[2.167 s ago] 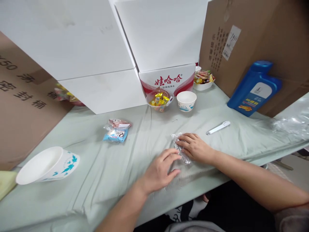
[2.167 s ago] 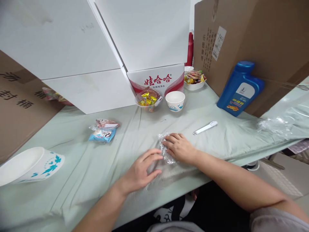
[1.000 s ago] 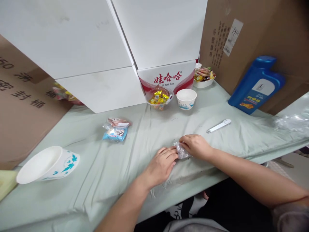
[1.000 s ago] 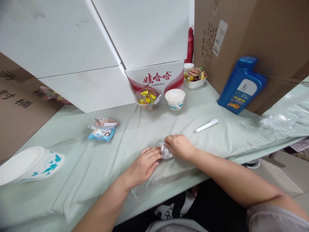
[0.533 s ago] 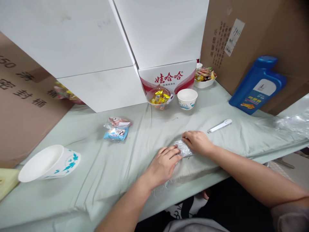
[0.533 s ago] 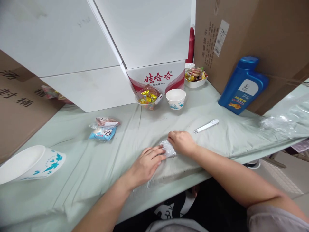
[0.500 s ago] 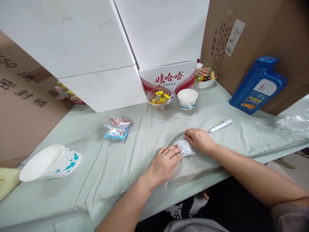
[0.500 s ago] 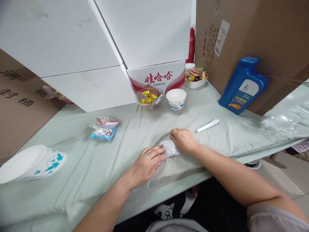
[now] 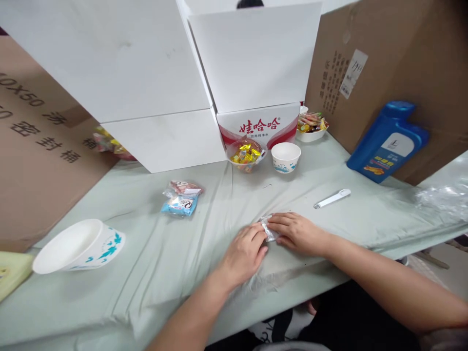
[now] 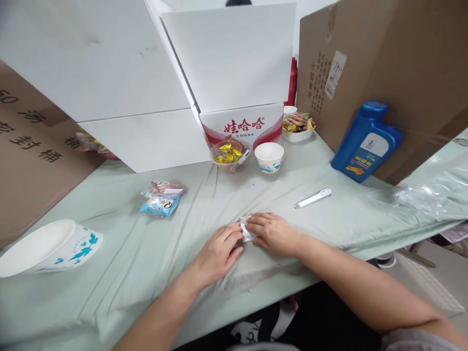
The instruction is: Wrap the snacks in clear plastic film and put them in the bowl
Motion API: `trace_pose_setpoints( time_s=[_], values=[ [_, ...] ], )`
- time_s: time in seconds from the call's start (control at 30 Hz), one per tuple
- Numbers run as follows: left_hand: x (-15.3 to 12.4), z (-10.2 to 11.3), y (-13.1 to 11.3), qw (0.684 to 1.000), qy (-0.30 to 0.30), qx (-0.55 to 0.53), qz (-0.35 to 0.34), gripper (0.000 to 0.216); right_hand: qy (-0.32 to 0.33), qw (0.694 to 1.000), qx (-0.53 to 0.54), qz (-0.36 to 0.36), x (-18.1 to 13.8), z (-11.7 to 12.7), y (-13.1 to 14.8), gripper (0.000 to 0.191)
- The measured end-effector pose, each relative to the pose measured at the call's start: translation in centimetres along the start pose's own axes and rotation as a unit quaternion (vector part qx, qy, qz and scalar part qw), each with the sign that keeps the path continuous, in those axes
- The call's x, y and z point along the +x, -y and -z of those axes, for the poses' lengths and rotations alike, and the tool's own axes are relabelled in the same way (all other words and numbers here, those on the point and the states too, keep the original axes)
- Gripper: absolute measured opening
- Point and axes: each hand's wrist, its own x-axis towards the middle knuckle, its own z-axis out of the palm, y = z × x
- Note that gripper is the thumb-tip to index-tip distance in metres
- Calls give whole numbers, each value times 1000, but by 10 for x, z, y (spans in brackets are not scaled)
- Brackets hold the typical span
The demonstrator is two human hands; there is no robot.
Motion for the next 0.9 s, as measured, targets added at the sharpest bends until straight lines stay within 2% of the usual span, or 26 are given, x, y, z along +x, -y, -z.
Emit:
trace_pose_setpoints(
  time_s=[0.1, 0.17, 0.23, 0.3, 0.37, 0.4, 0.47, 0.57, 0.67, 0.77, 0.83, 0.87, 0.9],
  values=[
    [0, 3, 2, 999, -28, -7, 24, 23, -5, 1000, 5, 25, 0, 7, -2, 29],
    [1, 3, 4, 999, -35, -9, 24, 21, -43, 999, 8, 18, 6, 22, -12, 28],
    [2, 1, 5, 1000, -22, -9, 12, 18, -131, 991, -13, -22, 22, 46, -30, 28],
    [3, -1, 5, 1000, -7, -7, 4, 15, -234, 966, -62, -88, 46, 74, -55, 31],
    [4, -2, 4, 1000, 2, -8, 6, 15, -285, 941, -115, -144, 74, 97, -83, 37],
    [5, -2, 5, 1000, 8, -10, 9, 15, -285, 932, -140, -175, 88, 105, -96, 38],
    [5, -1, 5, 1000, 18, -15, 13, 14, -242, 925, -164, -244, 111, 113, -118, 35],
    [4, 0, 4, 999, 24, -16, 20, 16, -224, 917, -162, -287, 130, 111, -135, 26],
    [3, -1, 2, 999, 33, -6, 21, 16, -289, 896, -171, -292, 138, 109, -130, 36],
    [4, -2, -1, 999, 43, 12, 18, 17, -358, 887, -174, -235, 151, 104, -100, 38],
    [5, -1, -2, 998, 51, 22, 22, 18, -362, 907, -158, -143, 164, 90, -66, 33],
    [5, -1, -3, 998, 57, 26, 25, 19, -346, 922, -148, -94, 171, 78, -47, 30],
    [6, -1, -3, 997, 65, 28, 28, 20, -312, 943, -118, -10, 180, 63, -27, 29]
  ],
)
